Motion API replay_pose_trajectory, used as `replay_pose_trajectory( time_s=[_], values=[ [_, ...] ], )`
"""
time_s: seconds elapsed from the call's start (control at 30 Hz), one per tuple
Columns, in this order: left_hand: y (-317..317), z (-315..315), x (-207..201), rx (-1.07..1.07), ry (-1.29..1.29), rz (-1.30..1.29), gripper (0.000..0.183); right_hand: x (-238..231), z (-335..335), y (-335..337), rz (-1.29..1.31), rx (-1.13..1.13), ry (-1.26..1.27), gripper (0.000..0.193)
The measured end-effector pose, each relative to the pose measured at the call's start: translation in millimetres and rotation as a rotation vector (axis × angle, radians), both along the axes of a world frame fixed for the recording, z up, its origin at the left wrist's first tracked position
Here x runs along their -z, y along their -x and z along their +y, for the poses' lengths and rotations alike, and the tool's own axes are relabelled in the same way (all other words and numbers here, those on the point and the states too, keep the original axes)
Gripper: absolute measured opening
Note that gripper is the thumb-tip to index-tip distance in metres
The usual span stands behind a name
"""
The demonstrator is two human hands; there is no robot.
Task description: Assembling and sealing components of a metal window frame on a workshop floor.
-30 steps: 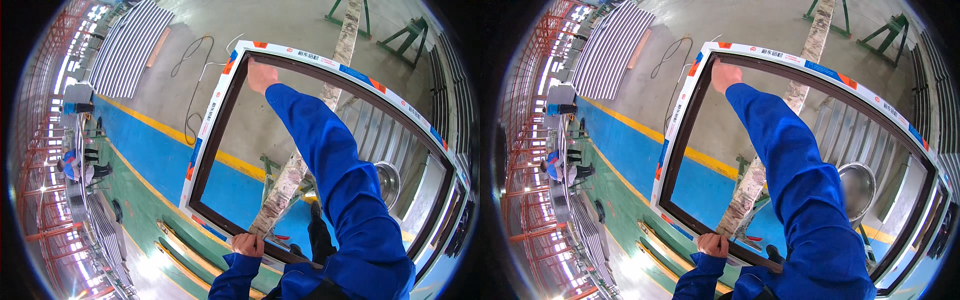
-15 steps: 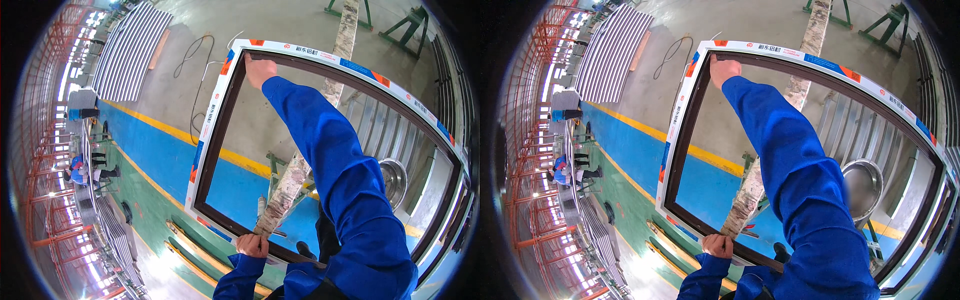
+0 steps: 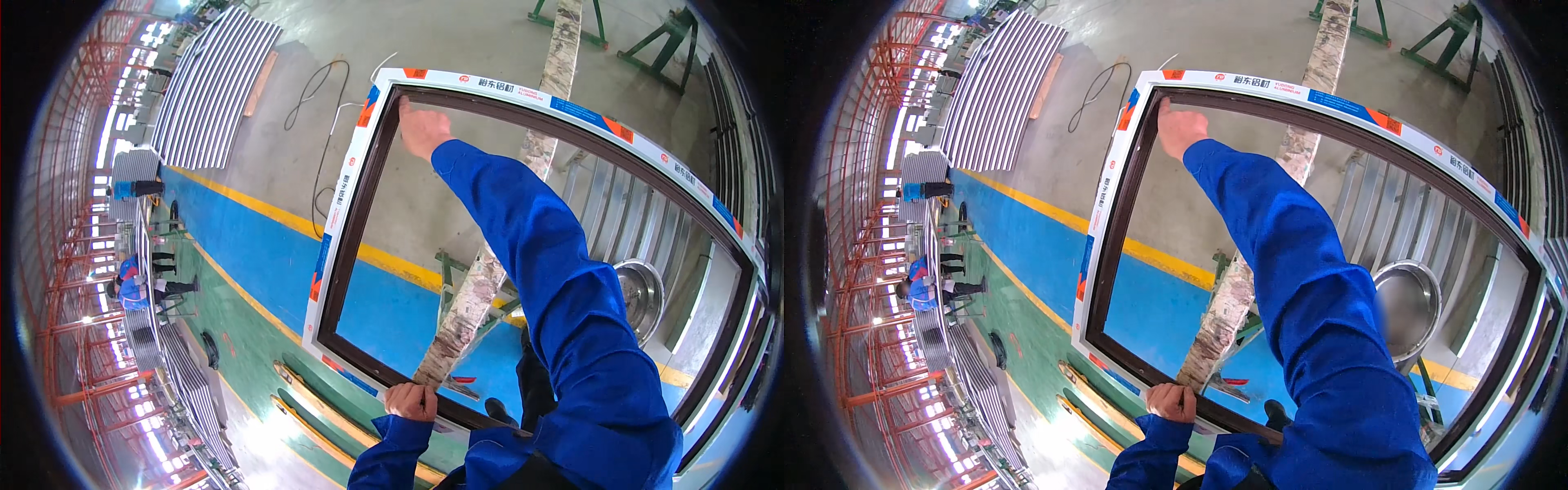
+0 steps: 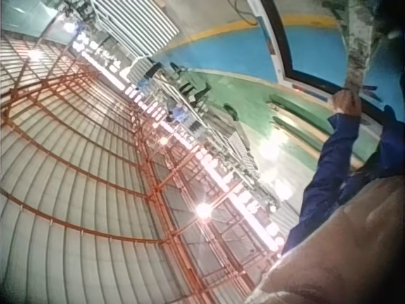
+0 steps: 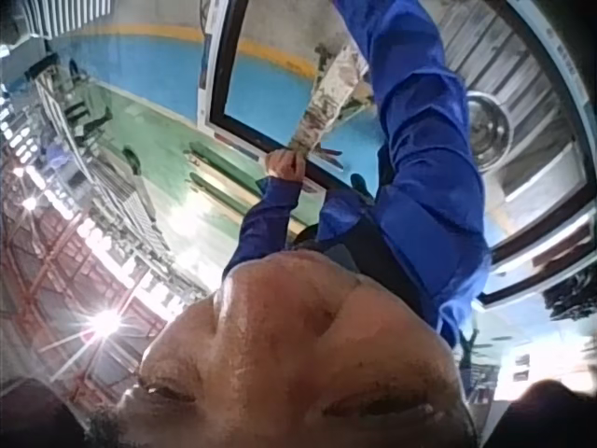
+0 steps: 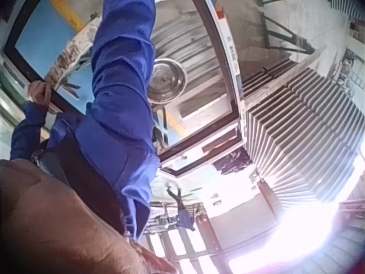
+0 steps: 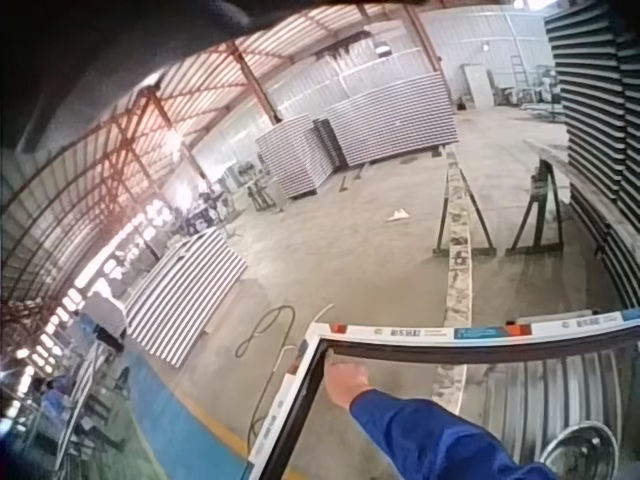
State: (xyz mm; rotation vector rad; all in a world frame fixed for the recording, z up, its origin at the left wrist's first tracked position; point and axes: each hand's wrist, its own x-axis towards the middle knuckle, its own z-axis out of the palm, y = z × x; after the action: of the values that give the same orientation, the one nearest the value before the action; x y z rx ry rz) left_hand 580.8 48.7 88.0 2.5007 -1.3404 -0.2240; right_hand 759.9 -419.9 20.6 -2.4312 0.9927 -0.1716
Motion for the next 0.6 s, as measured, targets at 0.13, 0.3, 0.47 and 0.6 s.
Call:
replay_pose_trajectory(
  time_s=[0.13, 0.3, 0.47, 0.6],
  values=[
    [0, 1, -1, 0.002, -0.026, 0.000, 0.017, -16, 0, -1, -0.054, -0.029, -0.071, 0.075],
    [0, 1, 0, 0.003, -0.016, 0.002, 0.017, -17, 2, -7, -0.088, 0.035, -0.204, 0.079],
    [1, -2, -1, 0.009, -0.043, 0.011, 0.017, -9, -1, -11, -0.096, 0.038, -0.289, 0.082],
    [0, 0, 0, 0.010, -0.039, 0.018, 0.017, -9, 3, -14, -0.093, 0.041, -0.287, 0.079]
  ],
)
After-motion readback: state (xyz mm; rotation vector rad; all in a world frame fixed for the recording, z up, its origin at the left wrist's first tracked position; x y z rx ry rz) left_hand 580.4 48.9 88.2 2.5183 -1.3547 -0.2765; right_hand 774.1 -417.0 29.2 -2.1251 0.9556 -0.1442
